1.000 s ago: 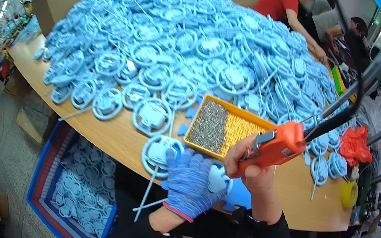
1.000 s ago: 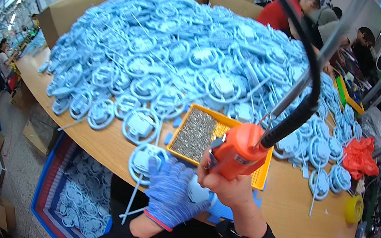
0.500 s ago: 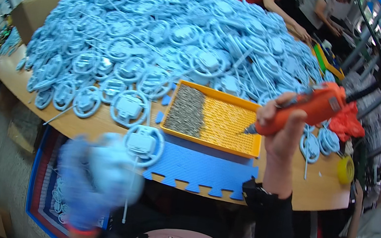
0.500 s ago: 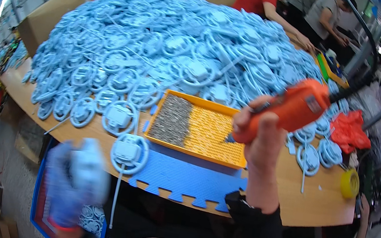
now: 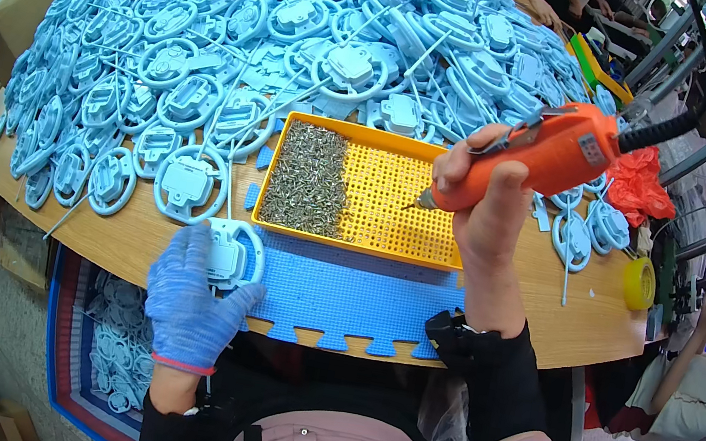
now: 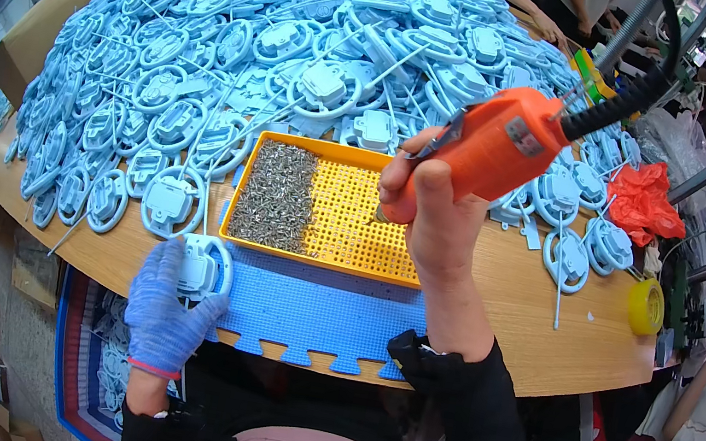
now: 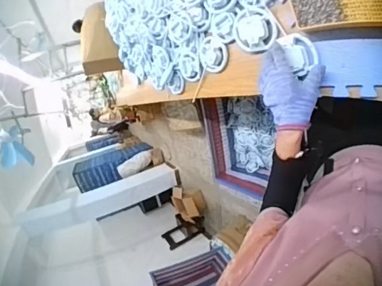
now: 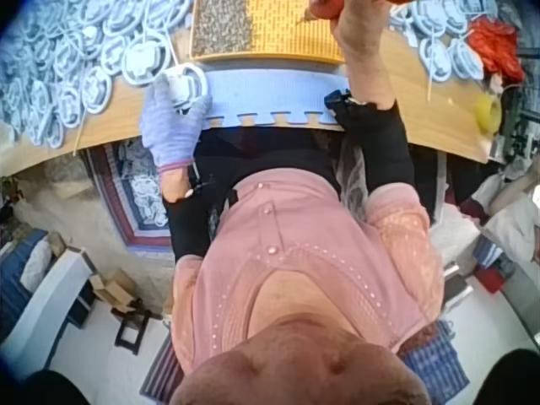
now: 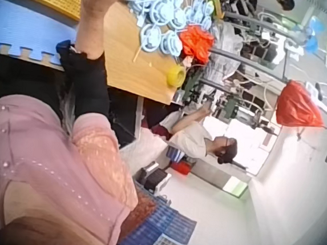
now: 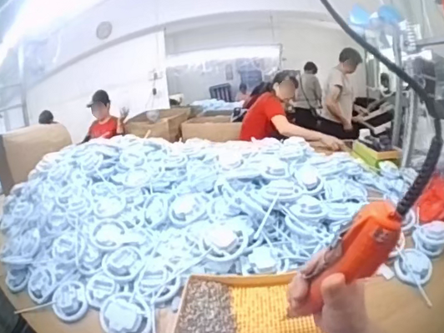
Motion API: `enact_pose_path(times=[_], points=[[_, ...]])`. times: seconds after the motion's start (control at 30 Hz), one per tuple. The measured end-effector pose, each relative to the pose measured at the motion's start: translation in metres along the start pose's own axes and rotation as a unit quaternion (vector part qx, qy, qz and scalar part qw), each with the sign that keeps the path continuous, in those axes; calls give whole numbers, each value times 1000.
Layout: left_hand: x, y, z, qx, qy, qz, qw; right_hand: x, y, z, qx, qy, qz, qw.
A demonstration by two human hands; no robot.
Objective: Assembling blue plastic components using an electric screwdriver at a factory workbench.
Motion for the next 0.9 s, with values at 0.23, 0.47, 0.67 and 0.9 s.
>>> enact_pose_path(times=[0.23,0.47,0.67,0.9], points=[[2,-11,-5,-89,-78,39,992,5,-3,12,-19,-10,0,1000],[3,-11,26,-144,-166,-65,973,10,-3,12,-23,-6,9,1000],[2,-31,45,-192,-242,-73,948,6,-3,15,-27,-3,5,1000],[-2,-24,45,-137,-193,-71,969,4,-8,10,-35,4,2,999]])
Point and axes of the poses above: each hand's wrist, its own x-axis towards the middle knuckle, its own y-axis out of the back of the hand, z = x × y, the point moved 4 cm from there along x, towards the middle knuckle, and after that the axes turned 9 degrees about -x, right-handed, at the moved point
